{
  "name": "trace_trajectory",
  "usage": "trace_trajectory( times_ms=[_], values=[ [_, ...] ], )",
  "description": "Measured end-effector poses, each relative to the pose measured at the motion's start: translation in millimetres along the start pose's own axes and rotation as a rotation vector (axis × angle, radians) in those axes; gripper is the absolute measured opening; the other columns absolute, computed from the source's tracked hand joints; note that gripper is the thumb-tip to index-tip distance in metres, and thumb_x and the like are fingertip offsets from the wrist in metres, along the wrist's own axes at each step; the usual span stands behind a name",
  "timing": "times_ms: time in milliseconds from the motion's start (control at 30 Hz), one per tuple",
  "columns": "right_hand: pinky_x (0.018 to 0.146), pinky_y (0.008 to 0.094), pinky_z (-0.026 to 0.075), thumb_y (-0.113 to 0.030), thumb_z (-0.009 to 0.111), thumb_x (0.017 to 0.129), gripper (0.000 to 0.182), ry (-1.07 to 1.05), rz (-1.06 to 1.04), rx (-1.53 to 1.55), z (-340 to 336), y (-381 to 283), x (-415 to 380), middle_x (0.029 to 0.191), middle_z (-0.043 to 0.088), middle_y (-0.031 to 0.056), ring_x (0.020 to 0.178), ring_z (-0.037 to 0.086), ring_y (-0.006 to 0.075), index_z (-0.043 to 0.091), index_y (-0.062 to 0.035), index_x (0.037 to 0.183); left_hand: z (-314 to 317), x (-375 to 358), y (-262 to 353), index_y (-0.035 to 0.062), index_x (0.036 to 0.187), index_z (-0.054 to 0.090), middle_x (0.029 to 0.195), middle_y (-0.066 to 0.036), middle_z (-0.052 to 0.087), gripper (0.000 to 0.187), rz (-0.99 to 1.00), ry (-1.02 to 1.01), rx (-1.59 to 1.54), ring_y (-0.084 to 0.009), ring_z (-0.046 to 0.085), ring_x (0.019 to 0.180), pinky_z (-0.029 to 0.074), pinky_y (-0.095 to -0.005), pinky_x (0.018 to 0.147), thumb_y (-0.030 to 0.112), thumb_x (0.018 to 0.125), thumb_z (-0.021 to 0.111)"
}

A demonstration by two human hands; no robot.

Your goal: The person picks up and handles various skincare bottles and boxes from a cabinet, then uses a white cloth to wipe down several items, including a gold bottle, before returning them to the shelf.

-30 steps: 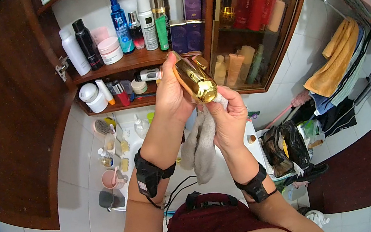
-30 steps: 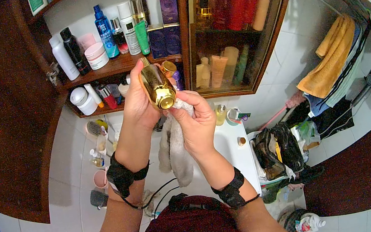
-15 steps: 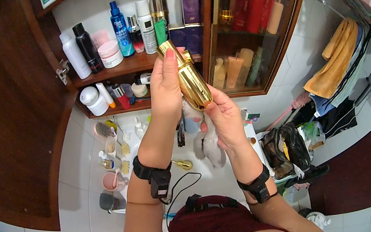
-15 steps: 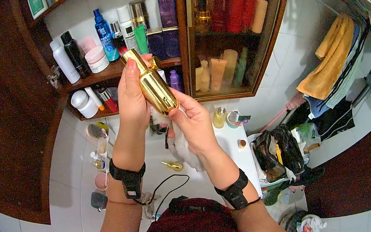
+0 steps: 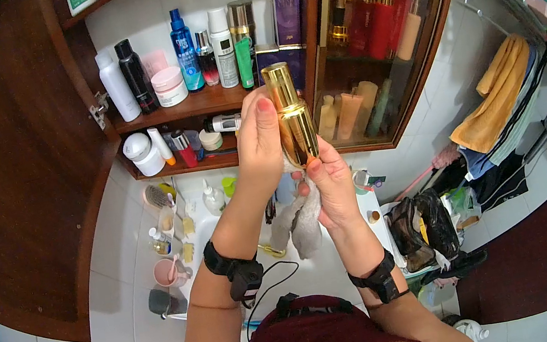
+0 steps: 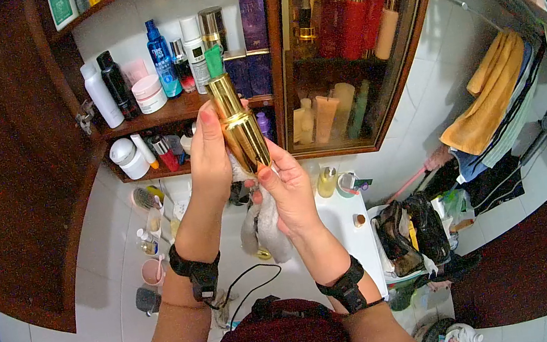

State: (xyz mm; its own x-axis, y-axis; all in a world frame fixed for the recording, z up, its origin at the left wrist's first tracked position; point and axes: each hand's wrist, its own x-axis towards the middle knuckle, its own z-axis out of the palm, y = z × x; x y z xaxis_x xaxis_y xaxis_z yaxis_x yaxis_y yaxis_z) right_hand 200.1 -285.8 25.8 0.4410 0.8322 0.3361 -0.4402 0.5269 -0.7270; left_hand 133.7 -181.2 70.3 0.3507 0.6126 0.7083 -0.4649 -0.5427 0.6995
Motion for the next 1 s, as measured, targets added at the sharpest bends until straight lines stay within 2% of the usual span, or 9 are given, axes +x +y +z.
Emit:
trace_trajectory(
  times_ms=[200, 300, 533, 600, 700, 733, 833, 867, 1000],
  values=[
    [0.061, 0.0193, 0.048, -0.028, 0.071, 0.083, 0.063, -0.059, -0.058, 0.012, -7.8, 9.9, 9.5, 0.109, 0.060, -0.0017, 0.086, 0.057, 0.0077, 0.044, -0.0087, 0.136, -2.6, -7.0, 11.2, -0.0044, 0.123, 0.051, 0.123, -0.015, 0.044, 0.062, 0.254, -0.068, 0.311, -0.0257, 0.045, 0.114, 0.037, -0.0345, 0.097, 0.051, 0.093, 0.049],
    [0.064, 0.0206, 0.049, -0.023, 0.070, 0.085, 0.056, -0.071, -0.091, -0.010, -12.0, 12.0, 13.6, 0.110, 0.060, -0.0013, 0.089, 0.057, 0.0076, 0.047, -0.0074, 0.133, -3.4, -10.7, 17.5, -0.0046, 0.123, 0.050, 0.122, -0.016, 0.043, 0.067, 0.351, -0.101, 0.434, -0.0280, 0.045, 0.113, 0.037, -0.0351, 0.097, 0.052, 0.087, 0.058],
    [0.067, 0.0227, 0.048, -0.016, 0.064, 0.090, 0.041, 0.053, -0.067, -0.208, -24.3, 20.1, 17.7, 0.112, 0.061, 0.0032, 0.088, 0.056, 0.0078, 0.052, -0.0043, 0.127, -4.6, -10.4, 17.9, -0.0008, 0.115, 0.055, 0.117, -0.015, 0.047, 0.057, 0.408, -0.053, 0.549, -0.0321, 0.049, 0.107, 0.043, -0.0392, 0.092, 0.019, 0.068, 0.080],
    [0.068, 0.0228, 0.047, -0.015, 0.061, 0.092, 0.040, 0.137, -0.052, -0.329, -21.7, 5.9, 14.5, 0.114, 0.061, 0.0053, 0.087, 0.055, 0.0082, 0.051, -0.0033, 0.129, -9.5, -11.1, 12.3, -0.0006, 0.115, 0.054, 0.117, -0.017, 0.048, 0.060, 0.442, -0.031, 0.644, -0.0323, 0.050, 0.107, 0.042, -0.0389, 0.092, 0.022, 0.067, 0.082],
    [0.071, 0.0230, 0.047, -0.014, 0.055, 0.095, 0.037, 0.106, -0.401, -0.223, -8.4, -14.8, 10.5, 0.117, 0.060, 0.0081, 0.085, 0.055, 0.0084, 0.051, -0.0029, 0.131, -11.7, -10.9, 10.2, 0.0012, 0.111, 0.055, 0.116, -0.016, 0.050, 0.057, 0.436, -0.017, 0.719, -0.0339, 0.051, 0.105, 0.043, -0.0404, 0.091, 0.018, 0.064, 0.083],
    [0.078, 0.0271, 0.046, -0.009, 0.052, 0.095, 0.036, 0.065, -0.457, -0.192, -4.5, -23.3, 6.7, 0.119, 0.061, 0.0106, 0.090, 0.056, 0.0135, 0.053, -0.0027, 0.129, -12.4, -11.0, 9.5, 0.0016, 0.111, 0.055, 0.116, -0.016, 0.050, 0.057, 0.427, -0.035, 0.745, -0.0339, 0.051, 0.105, 0.043, -0.0407, 0.091, 0.017, 0.063, 0.083],
    [0.086, 0.0314, 0.042, -0.004, 0.057, 0.088, 0.035, -0.033, -1.022, -1.145, 6.9, -52.9, 14.9, 0.118, 0.062, 0.0109, 0.095, 0.055, 0.0212, 0.060, -0.0039, 0.123, -6.8, -13.3, 6.3, 0.0050, 0.109, 0.058, 0.115, -0.010, 0.050, 0.057, 0.435, -0.047, 0.773, -0.0317, 0.050, 0.100, 0.044, -0.0406, 0.086, 0.012, 0.058, 0.083],
    [0.091, 0.0338, 0.039, 0.000, 0.063, 0.080, 0.038, -0.062, -1.005, -1.235, 17.0, -59.0, 17.0, 0.117, 0.063, 0.0102, 0.100, 0.053, 0.0273, 0.065, -0.0058, 0.117, -4.7, -14.5, 8.3, 0.0051, 0.109, 0.058, 0.115, -0.010, 0.050, 0.058, 0.442, -0.055, 0.780, -0.0318, 0.050, 0.100, 0.044, -0.0405, 0.086, 0.011, 0.057, 0.082],
    [0.086, 0.0338, 0.044, 0.003, 0.066, 0.075, 0.037, 0.018, -1.026, -1.311, 17.8, -65.2, 32.1, 0.111, 0.066, 0.0099, 0.095, 0.055, 0.0265, 0.068, -0.0069, 0.110, -5.2, -11.2, 13.2, 0.0047, 0.107, 0.057, 0.113, -0.010, 0.051, 0.058, 0.450, -0.074, 0.787, -0.0321, 0.051, 0.098, 0.045, -0.0406, 0.084, 0.009, 0.055, 0.082]
  ],
)
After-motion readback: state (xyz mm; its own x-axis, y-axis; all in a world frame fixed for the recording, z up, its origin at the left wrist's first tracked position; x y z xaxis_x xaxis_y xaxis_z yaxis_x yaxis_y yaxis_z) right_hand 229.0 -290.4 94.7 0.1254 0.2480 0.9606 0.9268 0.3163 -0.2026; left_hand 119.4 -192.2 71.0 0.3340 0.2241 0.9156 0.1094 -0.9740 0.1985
